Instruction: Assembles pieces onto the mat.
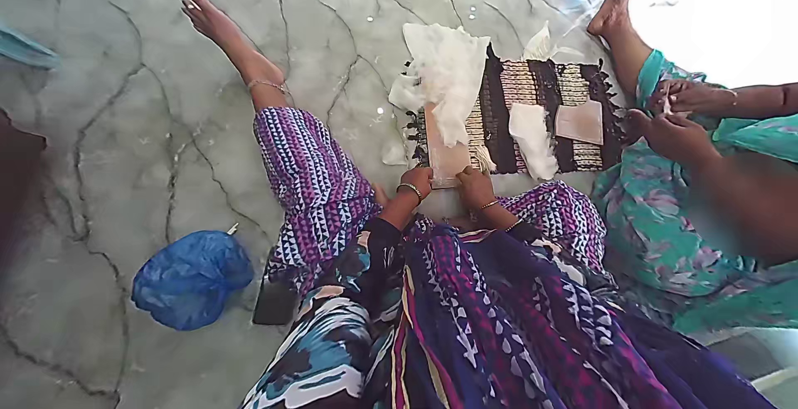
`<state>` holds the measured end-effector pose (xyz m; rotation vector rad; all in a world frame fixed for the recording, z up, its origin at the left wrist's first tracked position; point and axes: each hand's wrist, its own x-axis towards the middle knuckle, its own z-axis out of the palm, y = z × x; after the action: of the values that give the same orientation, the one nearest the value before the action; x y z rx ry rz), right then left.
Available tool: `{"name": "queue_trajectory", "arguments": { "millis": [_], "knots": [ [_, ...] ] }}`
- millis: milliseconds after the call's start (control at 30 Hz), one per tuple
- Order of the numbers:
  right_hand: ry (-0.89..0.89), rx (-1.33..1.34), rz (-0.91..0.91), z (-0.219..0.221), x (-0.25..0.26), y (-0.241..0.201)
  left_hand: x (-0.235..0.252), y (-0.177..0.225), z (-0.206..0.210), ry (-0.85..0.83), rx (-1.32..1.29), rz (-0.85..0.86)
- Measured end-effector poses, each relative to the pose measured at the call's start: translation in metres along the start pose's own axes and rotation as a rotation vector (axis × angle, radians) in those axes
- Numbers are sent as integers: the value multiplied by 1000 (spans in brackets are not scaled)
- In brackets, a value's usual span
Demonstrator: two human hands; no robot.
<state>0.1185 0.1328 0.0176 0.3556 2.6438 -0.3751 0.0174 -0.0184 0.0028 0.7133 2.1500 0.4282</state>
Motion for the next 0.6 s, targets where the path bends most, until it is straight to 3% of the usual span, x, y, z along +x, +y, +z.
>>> {"name": "queue_trajectory", "arguments": {
  "millis": [167,300,467,600],
  "knots": [
    [14,-62,-14,-8,5,5,-5,-1,-9,27,35,23],
    [90,130,163,-33,5,37,-6,-25,-15,250,-114,2],
    [154,453,407,-47,29,79,-10,-44,-61,385,-401,-276],
    [150,509,477,-42,39,81,-17,-65,-56,562,-486,-424]
  ]
}}
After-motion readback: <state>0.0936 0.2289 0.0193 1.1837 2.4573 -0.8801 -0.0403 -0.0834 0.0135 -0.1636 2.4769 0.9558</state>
